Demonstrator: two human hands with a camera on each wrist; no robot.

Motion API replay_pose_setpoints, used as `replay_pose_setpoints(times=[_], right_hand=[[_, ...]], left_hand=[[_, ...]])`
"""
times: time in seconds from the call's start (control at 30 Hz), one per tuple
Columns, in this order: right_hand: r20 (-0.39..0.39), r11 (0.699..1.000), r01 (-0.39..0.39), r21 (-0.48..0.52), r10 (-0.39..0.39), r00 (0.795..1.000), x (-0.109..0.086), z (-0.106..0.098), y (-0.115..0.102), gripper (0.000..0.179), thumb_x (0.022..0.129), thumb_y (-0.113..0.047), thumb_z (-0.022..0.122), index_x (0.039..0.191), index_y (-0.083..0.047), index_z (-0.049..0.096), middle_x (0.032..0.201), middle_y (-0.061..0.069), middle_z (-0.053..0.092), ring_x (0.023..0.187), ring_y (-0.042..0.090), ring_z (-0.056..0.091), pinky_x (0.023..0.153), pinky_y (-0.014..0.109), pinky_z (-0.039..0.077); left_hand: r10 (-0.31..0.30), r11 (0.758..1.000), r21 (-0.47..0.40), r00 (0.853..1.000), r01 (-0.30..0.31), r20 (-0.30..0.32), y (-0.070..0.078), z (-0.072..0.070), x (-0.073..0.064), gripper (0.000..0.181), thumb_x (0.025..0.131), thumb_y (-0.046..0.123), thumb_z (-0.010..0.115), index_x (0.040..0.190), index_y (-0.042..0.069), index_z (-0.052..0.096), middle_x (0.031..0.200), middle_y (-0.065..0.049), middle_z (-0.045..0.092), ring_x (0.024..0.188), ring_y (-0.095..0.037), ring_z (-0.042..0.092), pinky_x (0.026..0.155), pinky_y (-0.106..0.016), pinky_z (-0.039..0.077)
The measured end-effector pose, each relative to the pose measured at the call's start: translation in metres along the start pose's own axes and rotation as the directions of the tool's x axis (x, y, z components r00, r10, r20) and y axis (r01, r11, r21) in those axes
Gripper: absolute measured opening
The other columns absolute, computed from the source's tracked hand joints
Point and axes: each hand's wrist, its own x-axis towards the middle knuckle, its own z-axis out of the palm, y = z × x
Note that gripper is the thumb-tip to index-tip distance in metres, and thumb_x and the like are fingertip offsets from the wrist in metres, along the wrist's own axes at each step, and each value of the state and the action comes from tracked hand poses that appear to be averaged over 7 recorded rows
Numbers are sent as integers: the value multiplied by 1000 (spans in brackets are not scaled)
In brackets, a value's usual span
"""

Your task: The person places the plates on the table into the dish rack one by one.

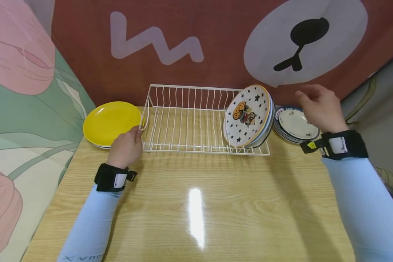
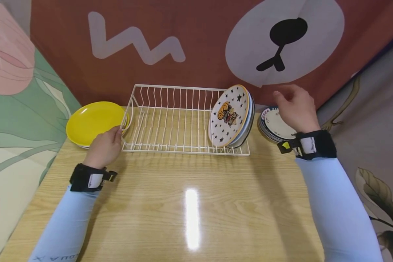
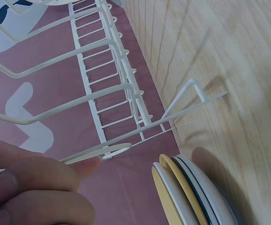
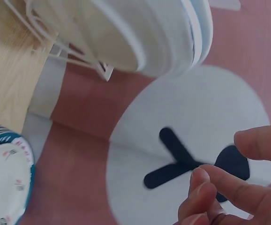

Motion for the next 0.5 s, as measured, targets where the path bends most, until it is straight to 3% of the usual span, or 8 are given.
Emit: replay_pose_setpoints(times=[0.3, 0.5], right_hand=[[-15, 979, -182, 92, 184, 983, -1, -4, 45, 65, 99, -56, 32, 152, -18, 30, 151, 17, 32, 126, 38, 33, 98, 61, 36], [-63, 960, -257, 112, 264, 962, 0, 4, 76, 67, 99, -55, 32, 151, -13, 31, 134, 20, 42, 108, 31, 43, 79, 42, 43]], left_hand=[[8, 1000, 9, 1000, -8, -11, -2, -2, 0, 43, 105, 22, 35, 134, -6, 48, 86, -24, 63, 58, -30, 52, 53, -42, 44], [3, 1000, 9, 1000, -3, -7, -3, -3, 1, 45, 105, 24, 32, 135, -7, 47, 86, -24, 63, 58, -29, 51, 53, -42, 44]])
